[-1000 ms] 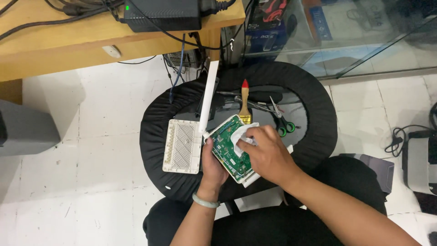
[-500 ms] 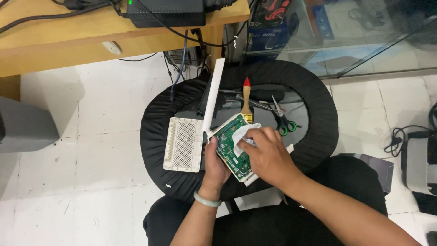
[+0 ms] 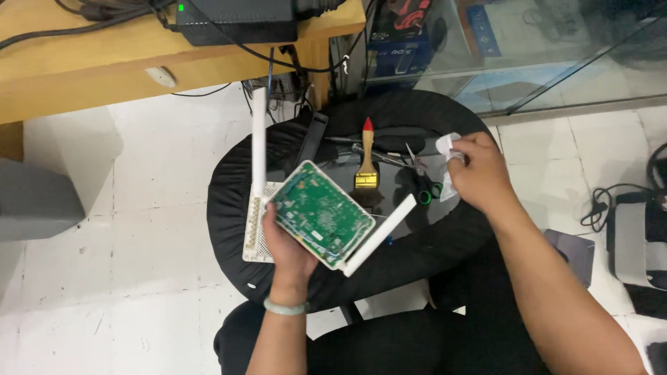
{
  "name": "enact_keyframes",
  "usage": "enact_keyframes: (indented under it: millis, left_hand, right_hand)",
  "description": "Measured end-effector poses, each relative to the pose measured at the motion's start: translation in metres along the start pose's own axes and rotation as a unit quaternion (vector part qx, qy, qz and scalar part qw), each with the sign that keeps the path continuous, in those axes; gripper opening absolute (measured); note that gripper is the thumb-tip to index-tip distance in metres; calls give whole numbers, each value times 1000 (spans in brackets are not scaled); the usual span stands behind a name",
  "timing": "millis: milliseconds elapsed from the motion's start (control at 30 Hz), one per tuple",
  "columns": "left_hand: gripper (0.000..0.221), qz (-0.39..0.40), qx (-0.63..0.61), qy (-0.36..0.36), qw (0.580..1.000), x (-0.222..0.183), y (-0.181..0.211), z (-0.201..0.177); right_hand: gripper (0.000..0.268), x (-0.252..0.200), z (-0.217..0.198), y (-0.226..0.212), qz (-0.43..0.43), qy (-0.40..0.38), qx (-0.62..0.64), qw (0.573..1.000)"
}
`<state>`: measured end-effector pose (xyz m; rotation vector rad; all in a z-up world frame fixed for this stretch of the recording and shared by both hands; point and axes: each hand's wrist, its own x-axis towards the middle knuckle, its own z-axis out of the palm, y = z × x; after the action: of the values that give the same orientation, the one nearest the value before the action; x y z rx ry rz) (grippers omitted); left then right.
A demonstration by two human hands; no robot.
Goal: Disassembling and cleaning the internal circuit board of a wireless router using a brush and screwdriver
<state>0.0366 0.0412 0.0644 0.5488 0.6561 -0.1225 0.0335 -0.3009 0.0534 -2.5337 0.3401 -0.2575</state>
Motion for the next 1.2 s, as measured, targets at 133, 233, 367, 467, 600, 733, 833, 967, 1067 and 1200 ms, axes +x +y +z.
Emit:
enact_keyframes:
  millis: [133,233,367,467,600,733,833,967,1067,1200]
  left_hand:
    - [49,10,-6,14,1000,-11,28,15]
    - [51,-4,19,10,1000,-8,22,8]
    - [51,-38,39,-7,998,-6,6,0]
    - [53,-55,48,-26,997,-2,4,-9]
    - [56,-88,68,-74,991,-2,-4,-17]
    - [60,-99,62,-90,989,-2,-5,-17]
    - [56,-104,69,-103,987,-7,-2,-14]
    - [55,-111,72,-114,985,-2,-2,-15]
    - [57,-114,79,-120,983,3,-3,-17]
    - [60,-112,84,-120,983,12,-2,-23]
  right_hand:
    - [35,-7,27,-17,37,-78,-117,989]
    - [19,-12,51,-56,-116,101,-233,960]
    - [24,-13,93,-54,-154,9,-204,967]
    - [35,-15,95,-61,-134,-52,-238,961]
    - [29,-18,106,-46,-165,-49,-263,949]
    - [18,-19,120,-41,-214,15,-286,934]
    - [15,-19,120,-43,-213,24,-279,936]
    - [22,-5,132,-19,-124,-77,-171,974]
    - [22,1,116,-20,-50,-154,-197,967]
    - [35,6,67,-34,72,-275,-186,940]
